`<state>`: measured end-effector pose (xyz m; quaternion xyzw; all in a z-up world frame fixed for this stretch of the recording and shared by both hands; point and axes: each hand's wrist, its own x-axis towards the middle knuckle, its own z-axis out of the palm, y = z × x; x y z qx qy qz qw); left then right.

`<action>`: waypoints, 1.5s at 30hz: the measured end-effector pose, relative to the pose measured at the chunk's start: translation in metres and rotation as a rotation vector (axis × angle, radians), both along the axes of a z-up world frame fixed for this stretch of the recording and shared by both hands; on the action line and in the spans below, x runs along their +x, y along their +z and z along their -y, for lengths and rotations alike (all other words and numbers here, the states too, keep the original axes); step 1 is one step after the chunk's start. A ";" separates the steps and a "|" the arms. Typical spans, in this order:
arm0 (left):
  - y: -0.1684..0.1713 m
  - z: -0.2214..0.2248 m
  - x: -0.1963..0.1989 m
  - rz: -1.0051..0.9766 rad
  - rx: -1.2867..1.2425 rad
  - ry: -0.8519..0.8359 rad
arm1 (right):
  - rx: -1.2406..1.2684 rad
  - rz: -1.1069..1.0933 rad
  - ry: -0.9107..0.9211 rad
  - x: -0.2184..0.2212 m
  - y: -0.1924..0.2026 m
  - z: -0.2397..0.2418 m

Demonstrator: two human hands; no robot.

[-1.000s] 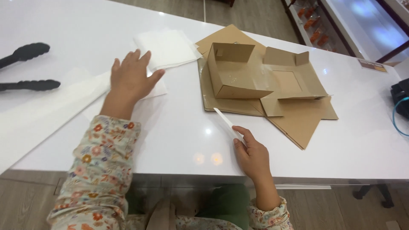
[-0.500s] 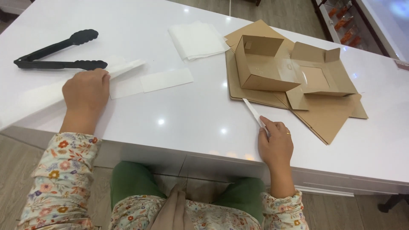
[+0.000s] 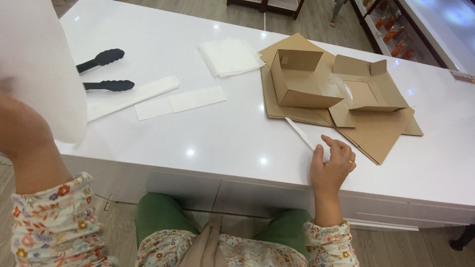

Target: The person folds white paper sheets by hand on a white counter.

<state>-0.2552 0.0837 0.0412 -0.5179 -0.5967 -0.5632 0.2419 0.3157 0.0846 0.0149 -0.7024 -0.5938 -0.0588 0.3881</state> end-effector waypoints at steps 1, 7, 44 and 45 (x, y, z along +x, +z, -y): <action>-0.004 0.003 0.007 0.372 0.077 -0.066 | 0.091 -0.112 0.060 -0.004 0.004 0.006; 0.097 0.037 0.187 0.969 0.368 -0.856 | 0.056 -0.409 0.539 -0.067 0.060 0.054; 0.030 -0.003 0.262 0.887 -0.929 -1.011 | -0.144 -1.112 0.737 0.008 0.006 -0.026; 0.007 -0.013 0.255 0.889 -0.932 -1.009 | -0.148 -1.114 0.736 0.008 0.001 -0.029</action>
